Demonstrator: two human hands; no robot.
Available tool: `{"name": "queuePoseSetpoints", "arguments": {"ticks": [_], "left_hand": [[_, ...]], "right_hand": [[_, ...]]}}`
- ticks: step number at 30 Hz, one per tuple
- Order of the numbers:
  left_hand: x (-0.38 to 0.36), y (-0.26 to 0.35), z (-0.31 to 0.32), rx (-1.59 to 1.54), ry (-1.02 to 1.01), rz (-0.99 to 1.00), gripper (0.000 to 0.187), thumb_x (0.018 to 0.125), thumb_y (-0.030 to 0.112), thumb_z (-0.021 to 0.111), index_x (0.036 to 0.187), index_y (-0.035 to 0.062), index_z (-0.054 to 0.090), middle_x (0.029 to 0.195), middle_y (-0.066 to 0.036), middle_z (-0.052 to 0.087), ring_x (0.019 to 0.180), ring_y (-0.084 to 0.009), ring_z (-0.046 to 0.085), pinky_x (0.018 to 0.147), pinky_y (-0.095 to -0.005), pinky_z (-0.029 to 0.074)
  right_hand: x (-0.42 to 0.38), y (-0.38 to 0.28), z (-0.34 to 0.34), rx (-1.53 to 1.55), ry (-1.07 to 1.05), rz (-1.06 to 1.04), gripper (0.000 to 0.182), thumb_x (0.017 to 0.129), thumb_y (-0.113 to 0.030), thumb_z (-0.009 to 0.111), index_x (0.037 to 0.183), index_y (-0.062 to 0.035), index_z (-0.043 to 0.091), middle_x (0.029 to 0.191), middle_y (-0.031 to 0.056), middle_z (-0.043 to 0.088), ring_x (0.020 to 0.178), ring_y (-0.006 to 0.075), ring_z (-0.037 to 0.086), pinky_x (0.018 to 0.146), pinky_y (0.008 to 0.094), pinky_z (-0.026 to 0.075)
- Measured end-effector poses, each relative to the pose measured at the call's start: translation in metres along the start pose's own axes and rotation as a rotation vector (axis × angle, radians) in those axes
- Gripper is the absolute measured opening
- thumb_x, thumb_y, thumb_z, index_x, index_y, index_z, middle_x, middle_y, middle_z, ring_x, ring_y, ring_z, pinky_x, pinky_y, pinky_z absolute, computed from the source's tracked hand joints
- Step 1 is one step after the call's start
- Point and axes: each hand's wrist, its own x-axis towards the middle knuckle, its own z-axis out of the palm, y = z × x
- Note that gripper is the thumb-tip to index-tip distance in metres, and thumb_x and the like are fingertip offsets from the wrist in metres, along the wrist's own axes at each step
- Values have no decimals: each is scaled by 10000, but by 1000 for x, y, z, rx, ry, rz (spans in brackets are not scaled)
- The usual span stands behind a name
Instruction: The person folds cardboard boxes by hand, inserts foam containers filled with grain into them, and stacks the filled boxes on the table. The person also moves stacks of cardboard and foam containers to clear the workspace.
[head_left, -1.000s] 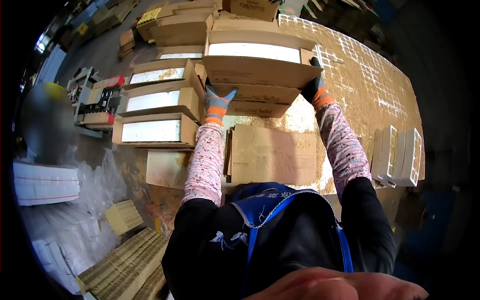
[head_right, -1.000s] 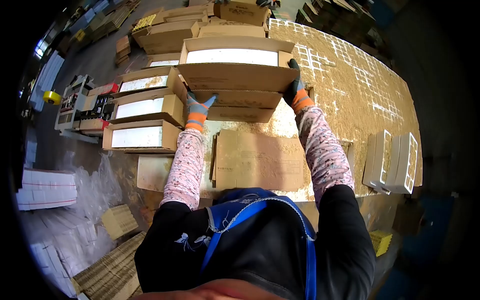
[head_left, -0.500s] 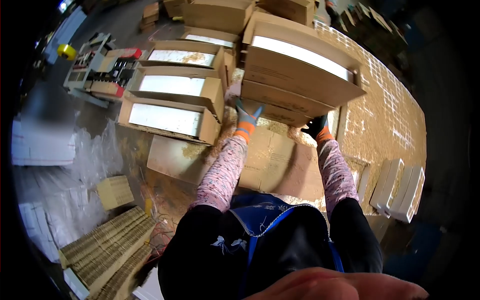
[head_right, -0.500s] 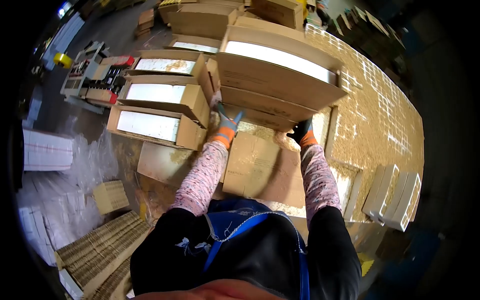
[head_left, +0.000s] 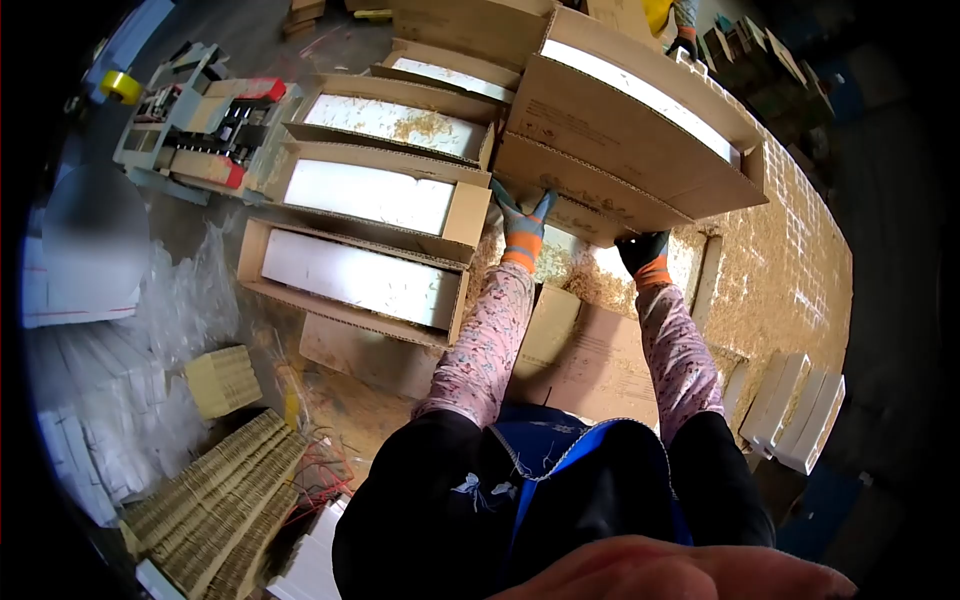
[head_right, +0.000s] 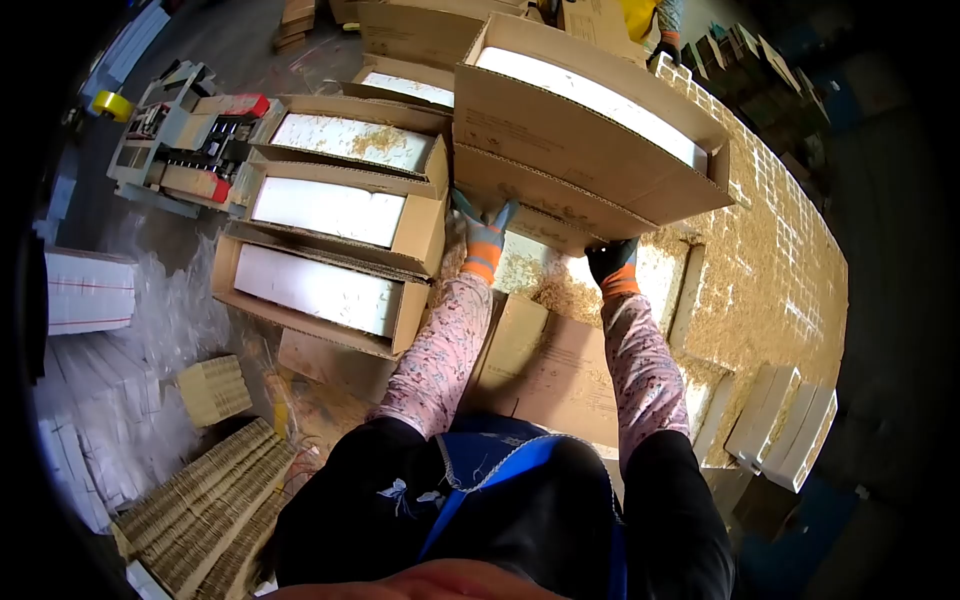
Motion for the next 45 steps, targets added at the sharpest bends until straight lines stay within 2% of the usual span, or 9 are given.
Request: {"name": "queuePoseSetpoints", "arguments": {"ticks": [5,7,11,18,21,27,34,35,45], "left_hand": [[-4,5,-7,-125,-50,-54,1021,734,128,737,1446,137,6,1462,-165,176,1302,-264,271,1024,-336,293],[-18,-10,-12,-265,-80,-200,939,755,73,700,1441,158,66,1457,-133,182,1298,-252,268,1005,-324,335],[-95,11,-44,264,-392,-161,726,776,167,696,1356,15,285,1347,-154,392,1267,-244,336,1024,-319,288],[-230,-14,-174,511,-602,-361,907,687,165,768,1377,0,203,1268,-167,459,1145,-245,467,954,-320,380],[-246,-20,-176,602,-563,-328,884,693,172,762,1375,6,225,1257,-167,471,1125,-247,483,939,-317,392],[-261,-44,-164,634,-533,-214,766,700,100,740,1338,26,322,1184,-156,530,1055,-249,528,900,-318,424],[-320,-64,-92,649,-555,-241,762,755,128,708,1361,8,261,1240,-158,498,1120,-234,487,952,-305,378],[-332,-61,-77,660,-545,-241,762,755,128,708,1361,8,261,1240,-158,498,1120,-234,487,952,-305,378],[-378,59,-14,1293,-580,122,691,811,393,601,1323,4,348,1214,-235,510,1099,-366,506,906,-385,417]], "right_hand": [[7,-5,5,102,-23,77,327,856,-397,499,1092,-174,469,1011,-7,459,780,153,397,577,298,386],[9,-22,2,717,359,709,493,813,-509,525,1145,-150,468,1136,21,451,885,209,435,708,361,419],[-29,-48,-13,586,358,728,726,793,-624,479,1321,-130,412,1381,75,370,1214,298,356,975,423,318],[-237,-44,-158,-815,570,71,452,774,-189,672,1155,10,530,1111,129,564,1059,247,508,955,337,370],[-330,-23,-205,-385,696,553,509,777,-199,685,1196,16,492,1198,110,538,1042,208,524,910,322,406],[-394,-36,-201,132,329,731,505,859,-235,612,1268,3,435,1098,96,580,918,146,557,767,293,470],[-419,49,-309,-424,364,458,465,836,-154,584,1253,3,453,1076,95,600,890,144,567,755,268,467],[-410,26,-314,-456,366,585,549,790,-302,593,1243,-21,464,1097,180,607,1020,314,573,864,349,436],[-385,-103,-351,-636,-22,513,840,786,-442,611,1378,26,243,1271,281,447,1186,346,457,961,317,368]]}}
